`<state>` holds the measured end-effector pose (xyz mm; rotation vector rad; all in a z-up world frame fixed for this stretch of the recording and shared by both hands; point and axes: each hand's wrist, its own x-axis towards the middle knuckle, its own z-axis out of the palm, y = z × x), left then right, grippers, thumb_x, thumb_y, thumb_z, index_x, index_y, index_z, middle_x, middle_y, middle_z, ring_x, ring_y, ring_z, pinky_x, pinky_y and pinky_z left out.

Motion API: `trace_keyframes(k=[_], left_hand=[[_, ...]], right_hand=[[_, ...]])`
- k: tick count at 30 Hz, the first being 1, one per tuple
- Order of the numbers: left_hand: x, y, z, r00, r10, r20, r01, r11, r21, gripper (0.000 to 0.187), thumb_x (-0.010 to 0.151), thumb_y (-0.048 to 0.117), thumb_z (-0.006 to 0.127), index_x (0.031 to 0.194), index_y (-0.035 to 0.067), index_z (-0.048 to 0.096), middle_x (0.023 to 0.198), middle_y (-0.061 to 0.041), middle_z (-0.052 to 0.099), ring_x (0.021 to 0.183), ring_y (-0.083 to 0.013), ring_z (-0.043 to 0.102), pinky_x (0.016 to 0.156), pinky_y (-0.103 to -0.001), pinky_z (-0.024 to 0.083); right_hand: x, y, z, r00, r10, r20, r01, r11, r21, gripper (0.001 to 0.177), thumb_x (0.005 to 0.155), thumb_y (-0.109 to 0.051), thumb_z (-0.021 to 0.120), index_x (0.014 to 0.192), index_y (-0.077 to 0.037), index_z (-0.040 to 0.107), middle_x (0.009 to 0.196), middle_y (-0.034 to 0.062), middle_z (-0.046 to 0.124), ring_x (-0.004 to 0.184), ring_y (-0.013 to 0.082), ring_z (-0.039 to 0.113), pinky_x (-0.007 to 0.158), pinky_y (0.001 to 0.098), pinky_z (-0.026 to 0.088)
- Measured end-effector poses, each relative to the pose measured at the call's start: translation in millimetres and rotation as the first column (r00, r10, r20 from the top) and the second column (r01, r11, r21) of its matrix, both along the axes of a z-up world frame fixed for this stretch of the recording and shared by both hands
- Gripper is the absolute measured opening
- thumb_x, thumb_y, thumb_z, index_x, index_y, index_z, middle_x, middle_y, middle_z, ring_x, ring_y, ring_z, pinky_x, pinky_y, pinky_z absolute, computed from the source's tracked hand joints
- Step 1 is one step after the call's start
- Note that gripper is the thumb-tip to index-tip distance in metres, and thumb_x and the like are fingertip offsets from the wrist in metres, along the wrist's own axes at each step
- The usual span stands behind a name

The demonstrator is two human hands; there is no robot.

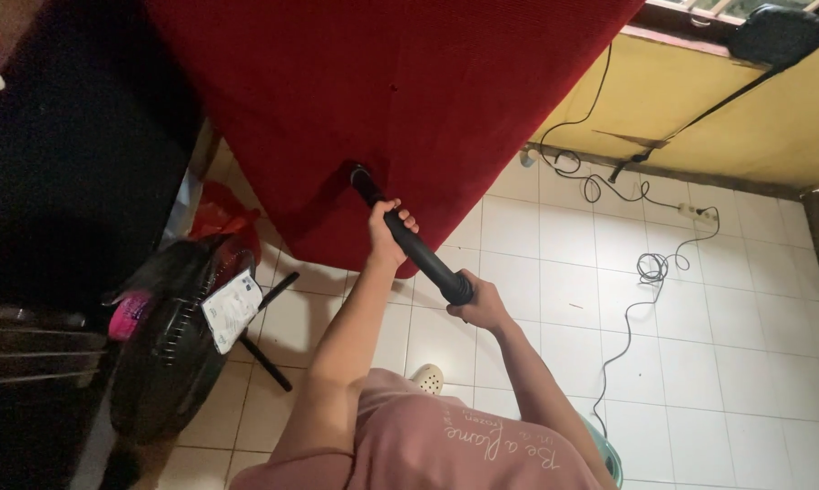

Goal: The person uses a vacuum cleaner with a hose attachment to clean the side of a red upholstered object. They move the nozzle up and down along the surface, occasionally using their left hand to hold the fabric taut. The person briefly picks up a small fan from the floor and sets it back down before continuing to vacuum the same area.

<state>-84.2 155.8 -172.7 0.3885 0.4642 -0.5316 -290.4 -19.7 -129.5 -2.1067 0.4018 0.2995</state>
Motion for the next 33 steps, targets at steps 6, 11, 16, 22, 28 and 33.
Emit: trace_keyframes(k=[6,11,16,22,28,33], left_hand=[[-20.7,-8.8,-2.2,0.998,-0.051,-0.047,0.050,0.999,-0.018,0.023,0.086,0.030,0.082,0.102,0.022,0.069,0.070,0.002,0.057,0.057,-0.0180,0.062,0.058,-0.036,0.055],[2.8,-29.0,-2.7,0.992,-0.103,-0.071,0.103,0.995,-0.006,0.021,0.083,0.027,0.083,0.097,0.021,0.068,0.070,0.000,0.060,0.057,-0.0210,0.064,0.059,-0.038,0.056],[-12.9,-24.4,-2.2,0.986,-0.124,-0.113,0.127,0.992,0.018,0.023,0.081,0.027,0.084,0.097,0.021,0.068,0.073,-0.001,0.061,0.059,-0.0222,0.067,0.059,-0.040,0.058],[-10.1,-28.8,-1.8,0.968,-0.194,-0.160,0.197,0.980,0.005,0.023,0.081,0.026,0.085,0.095,0.021,0.068,0.072,-0.002,0.063,0.059,-0.0221,0.068,0.062,-0.037,0.060],[-22.0,-14.6,6.4,0.959,-0.244,-0.145,0.250,0.968,0.021,0.023,0.080,0.024,0.084,0.092,0.020,0.066,0.073,-0.001,0.063,0.059,-0.0214,0.068,0.060,-0.038,0.059],[-23.5,1.9,-15.3,0.945,-0.296,-0.141,0.304,0.952,0.041,0.023,0.080,0.028,0.086,0.095,0.022,0.070,0.072,-0.003,0.063,0.058,-0.0232,0.068,0.060,-0.039,0.060]], right_hand=[[-28.0,4.3,-0.7,0.993,-0.087,-0.078,0.087,0.996,-0.003,0.047,0.078,-0.003,0.100,0.120,-0.010,0.080,0.079,0.0176,0.080,0.054,0.0262,0.075,0.047,0.0312,0.055],[-16.1,8.8,11.4,0.984,-0.167,-0.068,0.168,0.986,0.001,0.046,0.075,-0.004,0.098,0.116,-0.010,0.080,0.082,0.0170,0.080,0.064,0.0289,0.077,0.058,0.0359,0.056],[-35.6,19.7,19.3,0.977,-0.194,-0.091,0.195,0.981,-0.005,0.044,0.069,-0.007,0.097,0.111,-0.011,0.082,0.082,0.0180,0.080,0.070,0.0323,0.078,0.063,0.0401,0.057],[-39.6,33.8,25.9,0.950,-0.280,-0.137,0.284,0.959,0.010,0.039,0.073,-0.003,0.096,0.107,-0.013,0.080,0.072,0.0140,0.079,0.055,0.0257,0.077,0.053,0.0319,0.059],[-50.5,50.0,37.0,0.948,-0.292,-0.125,0.289,0.956,-0.046,0.044,0.068,-0.007,0.096,0.109,-0.011,0.082,0.081,0.0169,0.080,0.072,0.0311,0.078,0.070,0.0407,0.057],[-52.4,77.0,27.9,0.954,-0.294,-0.051,0.291,0.955,-0.065,0.053,0.063,-0.006,0.096,0.113,-0.016,0.083,0.075,0.0154,0.079,0.063,0.0306,0.080,0.066,0.0404,0.058]])
